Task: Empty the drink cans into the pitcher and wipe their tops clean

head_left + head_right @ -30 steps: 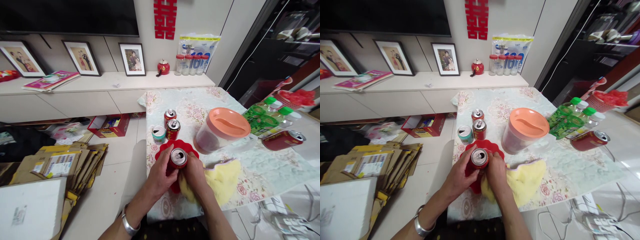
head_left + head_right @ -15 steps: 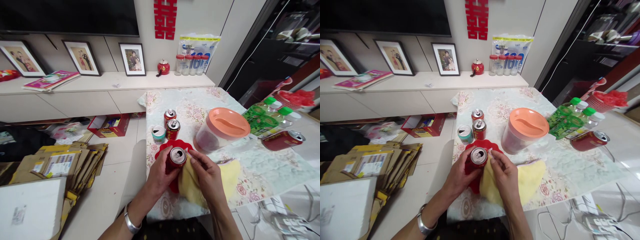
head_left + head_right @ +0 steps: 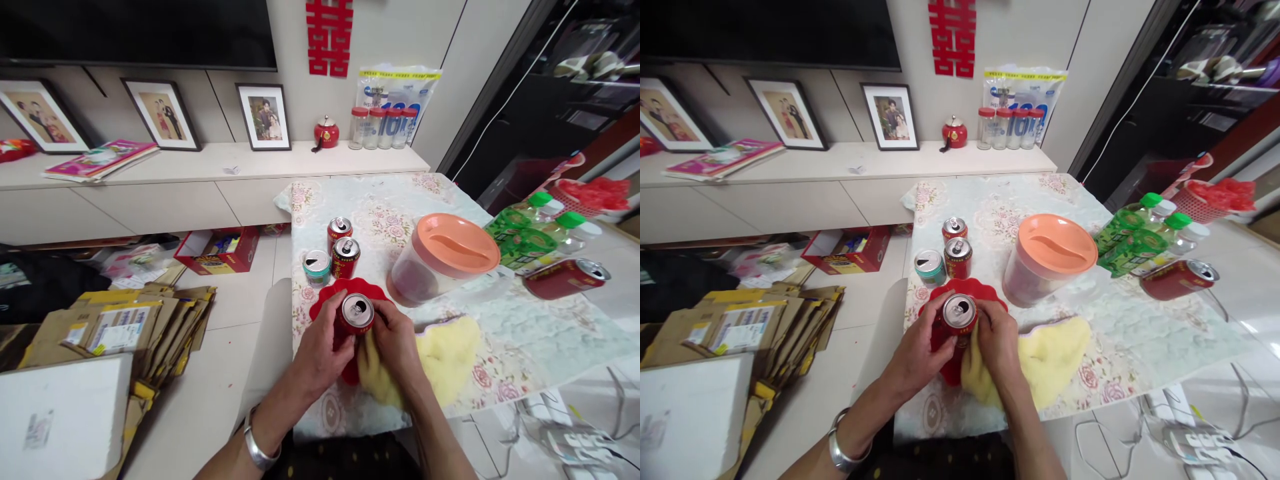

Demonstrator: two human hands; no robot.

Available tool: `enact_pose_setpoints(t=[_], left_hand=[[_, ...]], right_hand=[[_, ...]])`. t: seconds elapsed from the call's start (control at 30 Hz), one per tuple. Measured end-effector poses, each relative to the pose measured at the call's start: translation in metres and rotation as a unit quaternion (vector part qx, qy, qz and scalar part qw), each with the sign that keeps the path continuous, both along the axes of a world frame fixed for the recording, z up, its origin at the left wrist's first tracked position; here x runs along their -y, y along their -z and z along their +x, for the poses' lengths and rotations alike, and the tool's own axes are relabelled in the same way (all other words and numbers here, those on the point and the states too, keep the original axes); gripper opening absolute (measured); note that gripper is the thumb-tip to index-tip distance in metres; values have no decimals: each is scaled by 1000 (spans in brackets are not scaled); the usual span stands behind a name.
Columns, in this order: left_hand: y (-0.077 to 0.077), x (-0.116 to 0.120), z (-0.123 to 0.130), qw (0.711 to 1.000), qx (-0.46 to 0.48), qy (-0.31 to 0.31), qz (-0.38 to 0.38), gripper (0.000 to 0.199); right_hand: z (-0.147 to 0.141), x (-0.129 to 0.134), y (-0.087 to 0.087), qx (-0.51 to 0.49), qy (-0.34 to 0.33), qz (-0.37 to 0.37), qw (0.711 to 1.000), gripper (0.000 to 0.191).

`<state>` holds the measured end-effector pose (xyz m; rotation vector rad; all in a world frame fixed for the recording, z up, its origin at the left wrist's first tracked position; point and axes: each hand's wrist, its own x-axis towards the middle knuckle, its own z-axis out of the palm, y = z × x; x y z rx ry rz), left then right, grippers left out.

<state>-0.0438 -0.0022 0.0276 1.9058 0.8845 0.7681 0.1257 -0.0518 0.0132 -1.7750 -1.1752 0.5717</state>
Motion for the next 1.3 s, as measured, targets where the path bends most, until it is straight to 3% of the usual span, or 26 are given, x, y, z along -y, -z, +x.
enact_pose_setpoints(t=[0.3, 0.53, 0.6, 0.67, 0.8, 0.9, 1.0, 1.13, 1.3], left_hand=[[-3, -2, -2, 1000, -20, -20, 2, 68], [-5, -2, 2, 998, -22, -11, 53, 73], [-5, -2, 4, 999, -21, -14, 48, 70], [-5, -3, 6, 999, -18, -14, 40, 67], [-6, -3, 7, 999, -6, -19, 25, 64], [-6, -1, 8, 1000, 4, -22, 2, 64], [-5, 0, 9, 999, 10, -28, -30, 66], [-3, 1, 7, 999, 9, -10, -47, 66], [-4, -1, 2, 998, 16, 29, -50, 69]], right_hand=[[-13, -1, -6, 169, -11, -126, 978, 23], [-8, 14, -15, 199, -4, -131, 971, 19], [-6, 19, -21, 137, 6, -78, 987, 21], [-5, 24, -29, 15, 30, -6, 999, 23], [-11, 30, -41, -219, 51, 59, 973, 31], [-16, 29, -36, -274, 70, 85, 955, 37], [-16, 25, -21, -222, 105, 101, 964, 35], [-8, 14, -4, -93, 84, 50, 991, 32], [-2, 4, -3, 1, 39, 5, 999, 31]])
